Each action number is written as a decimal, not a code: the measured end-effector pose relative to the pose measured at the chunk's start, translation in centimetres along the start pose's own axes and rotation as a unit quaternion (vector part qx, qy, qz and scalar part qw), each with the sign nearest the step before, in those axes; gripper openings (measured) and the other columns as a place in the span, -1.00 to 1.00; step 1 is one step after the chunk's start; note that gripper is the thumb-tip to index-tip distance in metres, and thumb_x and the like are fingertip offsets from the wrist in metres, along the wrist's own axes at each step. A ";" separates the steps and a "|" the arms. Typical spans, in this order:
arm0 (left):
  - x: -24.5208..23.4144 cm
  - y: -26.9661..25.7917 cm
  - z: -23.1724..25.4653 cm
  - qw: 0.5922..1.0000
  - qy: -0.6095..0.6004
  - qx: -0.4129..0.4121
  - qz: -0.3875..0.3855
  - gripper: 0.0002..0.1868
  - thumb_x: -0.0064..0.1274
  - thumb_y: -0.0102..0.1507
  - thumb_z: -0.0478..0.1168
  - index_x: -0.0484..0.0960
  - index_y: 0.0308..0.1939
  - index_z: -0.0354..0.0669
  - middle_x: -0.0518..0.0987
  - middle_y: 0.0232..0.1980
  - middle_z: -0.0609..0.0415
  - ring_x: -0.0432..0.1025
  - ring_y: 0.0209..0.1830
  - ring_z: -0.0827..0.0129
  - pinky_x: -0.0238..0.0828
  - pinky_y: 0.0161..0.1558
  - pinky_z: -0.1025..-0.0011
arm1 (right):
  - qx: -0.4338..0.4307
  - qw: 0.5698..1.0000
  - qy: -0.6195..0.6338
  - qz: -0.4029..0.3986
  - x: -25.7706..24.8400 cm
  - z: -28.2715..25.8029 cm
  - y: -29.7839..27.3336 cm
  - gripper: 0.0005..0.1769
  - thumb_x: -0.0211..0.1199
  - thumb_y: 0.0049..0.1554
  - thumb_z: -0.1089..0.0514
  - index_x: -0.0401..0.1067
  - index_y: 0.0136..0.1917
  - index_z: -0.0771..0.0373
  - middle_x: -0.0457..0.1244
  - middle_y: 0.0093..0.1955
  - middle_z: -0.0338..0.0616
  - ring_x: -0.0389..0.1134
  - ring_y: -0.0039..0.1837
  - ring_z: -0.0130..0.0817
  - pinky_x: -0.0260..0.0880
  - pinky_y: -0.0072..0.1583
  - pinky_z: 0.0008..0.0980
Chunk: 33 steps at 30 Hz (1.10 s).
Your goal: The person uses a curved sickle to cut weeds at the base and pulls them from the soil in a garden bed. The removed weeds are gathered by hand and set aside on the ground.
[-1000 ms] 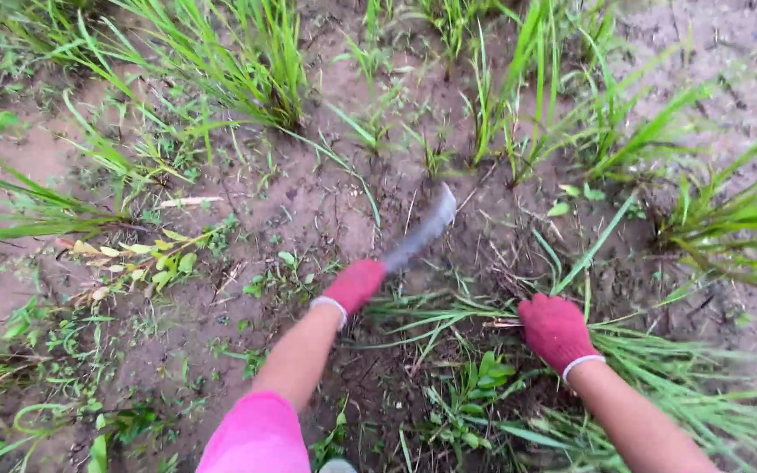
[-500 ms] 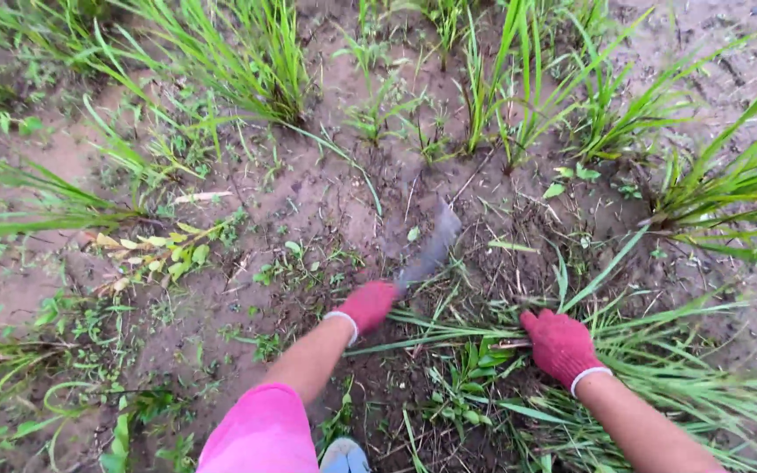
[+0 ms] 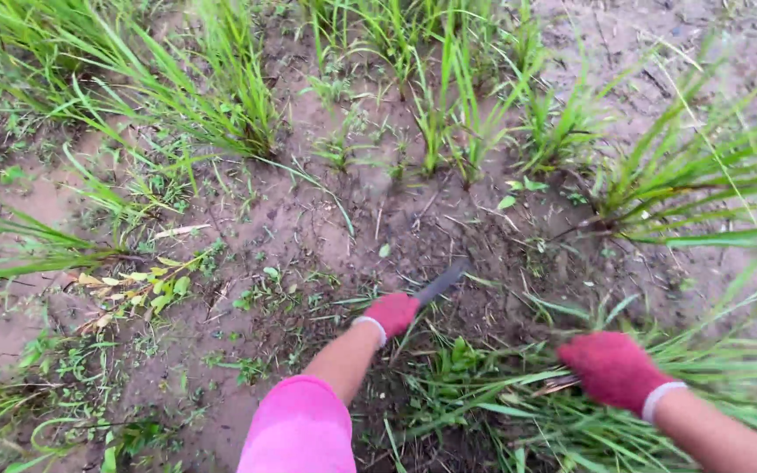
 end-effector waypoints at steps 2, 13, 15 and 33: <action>-2.0 0.6 -0.8 0.970 0.177 0.145 0.077 -0.48 -0.19 0.30 -0.20 0.37 0.37 0.19 0.60 -0.26 -0.41 0.56 -0.21 -0.27 0.48 -0.13 -0.08 | 0.051 0.998 -0.030 0.027 -1.4 2.9 -5.0 -0.79 0.11 0.06 0.09 0.31 0.00 -0.11 0.31 -0.14 -0.25 0.46 -0.04 -0.08 0.52 -0.08 0.02; 1.9 -4.5 18.9 0.968 -0.186 -0.168 0.018 -0.37 -0.43 0.44 0.21 0.54 -0.13 -0.27 0.55 -0.10 -0.12 0.42 -0.19 0.14 0.43 0.01 0.17 | 0.273 0.953 0.131 0.011 -0.9 8.7 -7.0 -0.72 0.08 -0.01 0.03 0.35 0.02 -0.04 0.44 0.02 -0.18 0.51 0.07 -0.04 0.52 0.01 0.00; -1.1 -7.4 21.2 0.947 -0.249 -0.204 0.012 -0.32 -0.42 0.47 0.33 0.48 -0.33 -0.14 0.51 -0.29 0.08 0.30 -0.44 0.45 0.44 -0.18 0.39 | 0.258 0.954 0.153 0.007 -0.1 10.3 -6.0 -0.68 0.07 0.00 0.01 0.36 0.06 -0.05 0.44 0.08 -0.16 0.51 0.12 0.00 0.54 0.06 0.06; 6.7 8.3 13.5 0.937 0.058 -0.289 0.186 -0.22 0.61 -0.17 -0.08 0.54 0.01 -0.27 0.68 0.00 -0.09 0.60 0.08 0.11 0.59 0.12 0.18 | 0.230 0.928 0.289 -0.053 4.0 13.5 0.4 -0.38 0.17 -0.05 -0.02 0.40 0.32 -0.25 0.44 0.24 -0.18 0.47 0.32 -0.11 0.50 0.34 -0.08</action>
Point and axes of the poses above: each hand's wrist, its own y-axis towards the middle knuckle, its own x-axis out of the palm, z = x × y, the point moved 1 cm from there along y, towards the middle knuckle
